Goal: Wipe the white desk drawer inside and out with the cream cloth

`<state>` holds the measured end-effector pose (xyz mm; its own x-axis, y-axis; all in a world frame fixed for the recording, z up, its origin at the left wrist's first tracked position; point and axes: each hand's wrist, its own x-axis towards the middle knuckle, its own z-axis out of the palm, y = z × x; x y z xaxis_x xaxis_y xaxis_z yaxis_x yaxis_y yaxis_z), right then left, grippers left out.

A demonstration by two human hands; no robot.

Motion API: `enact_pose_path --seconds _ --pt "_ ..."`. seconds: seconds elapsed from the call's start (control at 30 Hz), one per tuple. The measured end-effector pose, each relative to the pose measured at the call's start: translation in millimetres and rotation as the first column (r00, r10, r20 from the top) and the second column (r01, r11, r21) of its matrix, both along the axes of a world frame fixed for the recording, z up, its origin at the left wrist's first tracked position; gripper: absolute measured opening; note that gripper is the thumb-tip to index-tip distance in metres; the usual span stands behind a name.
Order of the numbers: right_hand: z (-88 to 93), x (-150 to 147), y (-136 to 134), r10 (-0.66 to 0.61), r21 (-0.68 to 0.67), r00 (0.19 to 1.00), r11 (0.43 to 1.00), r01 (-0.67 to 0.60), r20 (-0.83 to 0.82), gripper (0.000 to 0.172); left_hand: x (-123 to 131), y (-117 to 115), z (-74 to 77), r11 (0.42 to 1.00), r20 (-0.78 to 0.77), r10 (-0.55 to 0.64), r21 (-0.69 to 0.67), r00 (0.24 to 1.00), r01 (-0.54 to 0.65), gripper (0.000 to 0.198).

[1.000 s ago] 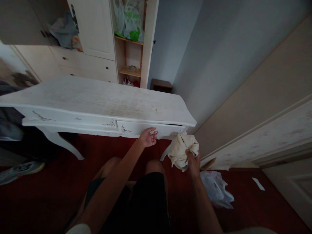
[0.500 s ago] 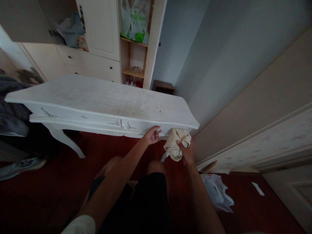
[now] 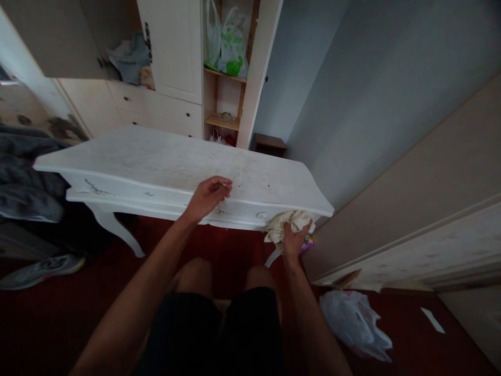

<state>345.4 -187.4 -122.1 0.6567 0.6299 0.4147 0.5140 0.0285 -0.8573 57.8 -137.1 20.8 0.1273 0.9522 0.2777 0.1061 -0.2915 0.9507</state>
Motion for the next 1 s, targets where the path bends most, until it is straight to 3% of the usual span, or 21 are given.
enact_pose_path --seconds 0.07,0.13,0.27,0.37,0.53,0.6,0.73,0.83,1.0 --pt "-2.0 -25 1 0.01 -0.004 1.0 1.0 -0.01 0.022 0.09 -13 27 9.0 0.98 -0.101 0.14 0.158 0.985 -0.124 0.028" --pt "-3.3 -46 -2 0.048 -0.014 0.995 0.999 -0.047 0.09 0.084 -24 52 7.6 0.951 -0.232 0.239 0.25 0.943 -0.18 0.027" --pt "1.8 -66 -13 0.081 -0.054 0.954 0.996 -0.068 0.287 0.075 -38 83 -10.0 0.937 -0.489 0.344 0.237 0.801 -0.257 0.03" --pt "14.0 -64 -21 0.148 -0.126 0.89 0.987 -0.103 0.431 0.069 -36 87 -17.6 0.915 -0.606 0.401 0.231 0.687 -0.33 0.03" --pt "38.1 -63 -33 0.26 -0.251 0.763 0.959 -0.132 0.592 0.062 -24 80 -15.3 0.903 -0.733 0.417 0.264 0.538 -0.34 0.031" --pt "42.8 -74 -39 0.357 -0.286 0.701 0.932 -0.223 0.617 0.063 -22 79 -14.8 0.898 -0.746 0.426 0.282 0.511 -0.337 0.032" --pt "39.0 -108 -45 0.569 -0.364 0.58 0.821 -0.44 0.583 0.067 -26 78 -16.0 0.901 -0.747 0.427 0.306 0.509 -0.307 0.032" --pt "29.0 -121 -43 0.526 -0.294 0.653 0.849 -0.438 0.545 0.067 -30 76 -17.4 0.907 -0.746 0.418 0.312 0.518 -0.282 0.031" --pt "12.2 -101 -37 0.316 -0.073 0.842 0.946 -0.317 0.438 0.055 -27 73 -19.5 0.897 -0.749 0.438 0.335 0.497 -0.287 0.031"
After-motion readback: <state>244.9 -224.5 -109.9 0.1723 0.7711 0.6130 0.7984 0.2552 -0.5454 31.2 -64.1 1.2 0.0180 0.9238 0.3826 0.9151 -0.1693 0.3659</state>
